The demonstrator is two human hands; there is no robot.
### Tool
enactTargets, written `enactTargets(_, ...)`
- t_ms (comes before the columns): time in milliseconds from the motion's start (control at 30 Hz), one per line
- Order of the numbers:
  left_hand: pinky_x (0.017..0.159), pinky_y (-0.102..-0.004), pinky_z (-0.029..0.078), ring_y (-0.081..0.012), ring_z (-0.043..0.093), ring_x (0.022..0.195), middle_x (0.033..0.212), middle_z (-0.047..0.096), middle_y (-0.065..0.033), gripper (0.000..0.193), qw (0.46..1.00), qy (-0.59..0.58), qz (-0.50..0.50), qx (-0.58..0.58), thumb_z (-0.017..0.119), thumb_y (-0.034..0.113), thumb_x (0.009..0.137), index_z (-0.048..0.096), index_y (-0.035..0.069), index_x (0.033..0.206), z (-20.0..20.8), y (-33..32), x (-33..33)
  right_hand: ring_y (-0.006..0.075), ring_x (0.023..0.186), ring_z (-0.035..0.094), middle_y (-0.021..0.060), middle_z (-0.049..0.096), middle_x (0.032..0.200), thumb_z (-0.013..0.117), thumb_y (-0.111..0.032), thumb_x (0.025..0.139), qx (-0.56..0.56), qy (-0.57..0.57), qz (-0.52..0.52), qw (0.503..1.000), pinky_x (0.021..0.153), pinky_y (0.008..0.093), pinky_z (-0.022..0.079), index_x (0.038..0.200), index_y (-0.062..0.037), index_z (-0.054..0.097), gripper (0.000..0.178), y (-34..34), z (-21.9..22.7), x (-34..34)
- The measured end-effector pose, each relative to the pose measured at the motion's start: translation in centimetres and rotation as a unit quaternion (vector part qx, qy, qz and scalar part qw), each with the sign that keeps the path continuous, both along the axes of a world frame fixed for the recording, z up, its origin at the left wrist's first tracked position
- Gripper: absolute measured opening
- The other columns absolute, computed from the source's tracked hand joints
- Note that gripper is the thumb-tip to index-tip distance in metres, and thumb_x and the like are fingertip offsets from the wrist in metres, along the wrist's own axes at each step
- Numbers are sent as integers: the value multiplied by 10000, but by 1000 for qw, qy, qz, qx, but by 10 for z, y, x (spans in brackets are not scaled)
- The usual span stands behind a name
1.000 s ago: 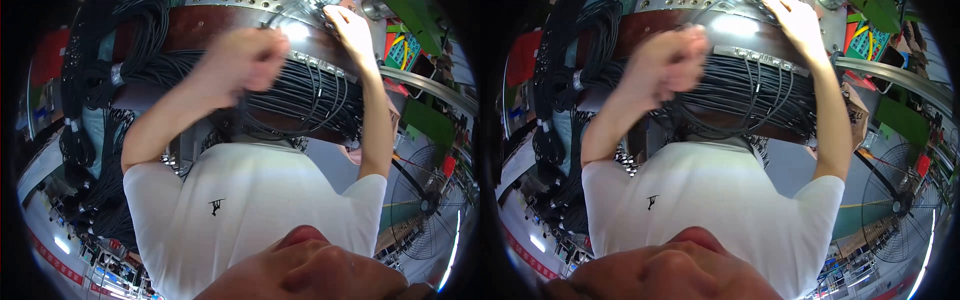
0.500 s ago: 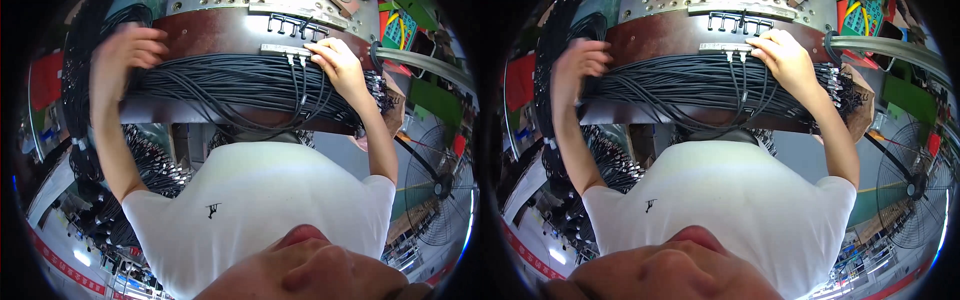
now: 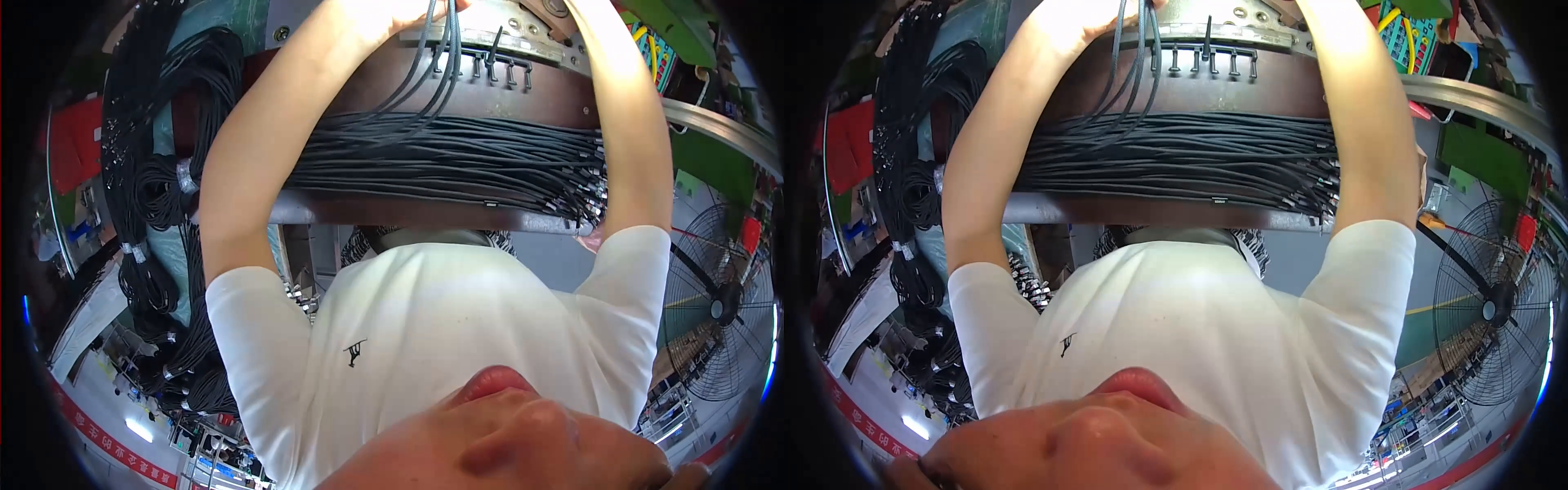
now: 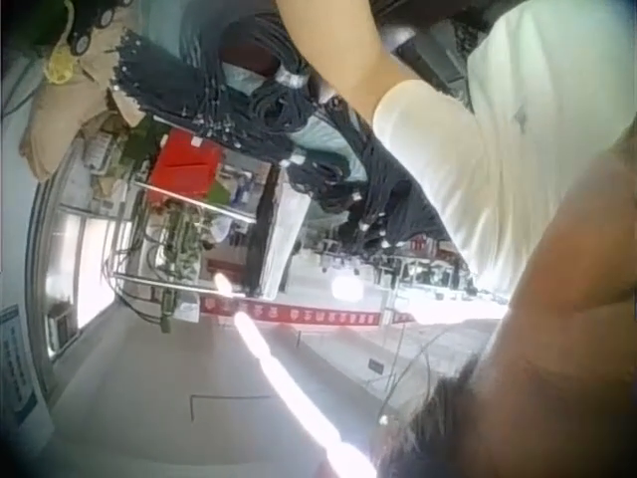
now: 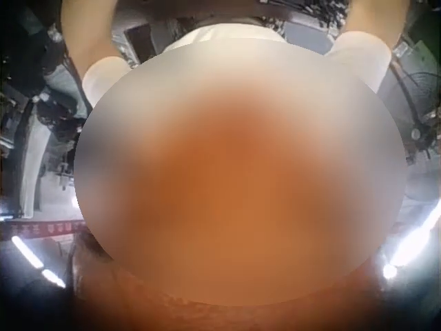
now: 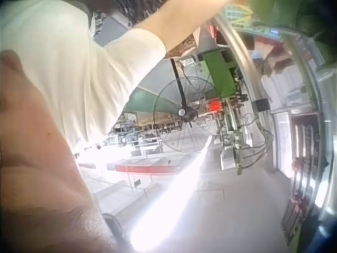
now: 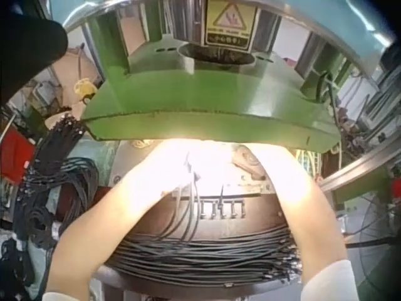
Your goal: Inserting individual wire ends from a large bundle into a connector strip on a workbench.
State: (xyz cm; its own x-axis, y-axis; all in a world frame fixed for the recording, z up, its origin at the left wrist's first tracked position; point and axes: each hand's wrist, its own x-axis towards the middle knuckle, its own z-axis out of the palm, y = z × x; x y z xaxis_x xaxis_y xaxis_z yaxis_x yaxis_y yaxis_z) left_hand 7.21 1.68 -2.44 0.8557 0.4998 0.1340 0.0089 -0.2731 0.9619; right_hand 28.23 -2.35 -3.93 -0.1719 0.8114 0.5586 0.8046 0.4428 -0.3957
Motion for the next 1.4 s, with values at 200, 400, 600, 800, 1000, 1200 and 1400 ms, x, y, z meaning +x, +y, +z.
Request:
enactTargets(200, 715, -281, 528, -194, 633, 839, 979, 662, -119, 217, 986, -125, 76, -77, 586, 27, 876, 628, -41, 1078, -32, 9, 4, 328, 833, 636, 192, 658, 894, 501, -148, 876, -9, -130, -76, 989, 750, 415, 503, 978, -33, 656, 218, 5, -13, 16)
enactTargets(400, 777, -348, 511, -242, 628, 879, 960, 665, -124, 220, 902, 64, 223, 364, 571, 188, 897, 652, 38, 1037, -28, 24, -17, 356, 818, 622, 208, 642, 905, 480, -218, 877, -125, -216, -109, 962, 761, 461, 491, 972, -35, 643, 262, -13, 8, -10)
enactTargets(600, 815, -390, 494, -284, 623, 896, 980, 659, -142, 266, 880, 127, 231, 395, 544, 274, 898, 663, 66, 1014, -54, 51, 0, 367, 848, 620, 202, 647, 935, 511, -320, 874, -97, -203, -153, 962, 788, 462, 489, 1007, -39, 641, 337, -9, -7, -4)
enactTargets(800, 816, -400, 489, -293, 618, 909, 998, 651, -155, 257, 903, 127, 209, 352, 560, 264, 893, 662, 63, 1018, -56, 54, 0, 356, 833, 629, 202, 651, 929, 524, -403, 881, -171, -114, -200, 958, 771, 451, 506, 1027, -46, 634, 401, -18, 15, -14)
enactTargets(1000, 818, -410, 485, -301, 613, 922, 1016, 643, -168, 250, 923, 136, 191, 304, 577, 254, 887, 661, 60, 1022, -48, 43, -11, 237, 674, 648, 126, 664, 736, 632, -368, 870, -62, -84, -203, 974, 644, 346, 517, 814, -30, 672, 345, -8, -29, 16)
enactTargets(1200, 819, -420, 481, -310, 608, 935, 1034, 635, -181, 245, 941, 142, 167, 258, 593, 244, 882, 660, 58, 1026, -27, 22, -16, 267, 759, 640, 138, 675, 818, 686, -324, 830, -266, 129, -194, 936, 703, 362, 506, 952, -8, 677, 339, -8, -11, 15)
enactTargets(1400, 991, -436, 418, -367, 540, 1170, 1321, 522, -197, 349, 856, 75, 79, 505, 546, 111, 906, 575, 33, 1245, 14, -63, -55, 318, 852, 637, 180, 668, 935, 656, -327, 841, -110, 43, -138, 983, 761, 387, 495, 988, -17, 659, 344, -29, -4, 23)
